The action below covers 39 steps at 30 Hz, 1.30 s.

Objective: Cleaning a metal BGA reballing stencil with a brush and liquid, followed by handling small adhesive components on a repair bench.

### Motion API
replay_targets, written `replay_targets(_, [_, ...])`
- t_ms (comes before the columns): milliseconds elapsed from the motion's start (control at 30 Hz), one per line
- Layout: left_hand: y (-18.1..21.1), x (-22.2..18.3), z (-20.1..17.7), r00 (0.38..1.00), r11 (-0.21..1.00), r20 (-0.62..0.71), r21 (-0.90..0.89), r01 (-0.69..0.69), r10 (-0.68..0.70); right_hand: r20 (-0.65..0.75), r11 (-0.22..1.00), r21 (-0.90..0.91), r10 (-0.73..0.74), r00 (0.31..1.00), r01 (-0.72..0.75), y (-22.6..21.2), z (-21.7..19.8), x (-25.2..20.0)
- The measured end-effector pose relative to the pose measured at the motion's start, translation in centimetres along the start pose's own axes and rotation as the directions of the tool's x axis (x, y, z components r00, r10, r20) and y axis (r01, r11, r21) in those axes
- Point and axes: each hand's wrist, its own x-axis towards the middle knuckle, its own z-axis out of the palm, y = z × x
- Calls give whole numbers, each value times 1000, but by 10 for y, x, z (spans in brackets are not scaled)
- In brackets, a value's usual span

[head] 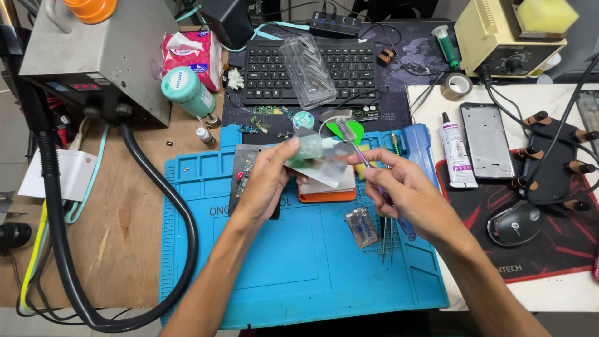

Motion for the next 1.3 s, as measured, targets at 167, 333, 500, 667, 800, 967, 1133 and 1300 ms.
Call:
replay_targets(167, [-24,4,-5,985,981,149,-158,116,-93,-65,994,-62,-90,994,85,-19,14,13])
replay_targets(333, [-35,6,-4,971,966,211,-204,158,-114,-86,960,-232,-182,980,158,-20,14,29])
replay_targets(500, [-33,5,-3,972,963,206,-219,159,-113,-79,927,-342,-192,978,155,-25,15,32])
replay_targets(667, [-38,6,-3,968,956,232,-249,152,-93,-92,910,-390,-190,977,140,-30,15,27])
replay_targets(800, [-41,3,2,966,957,242,-246,156,-95,-121,892,-438,-183,976,113,-28,14,26])
replay_targets(967, [-27,-8,14,967,983,227,-116,144,-115,-146,877,-470,-190,971,100,-39,17,19])
replay_targets(1133, [-40,1,9,973,992,199,-22,126,-119,-187,852,-518,-204,961,80,-38,2,20])
replay_targets(1300, [-21,-1,7,996,993,83,114,-23,14,-299,718,-694,-348,889,48,-45,-37,33])
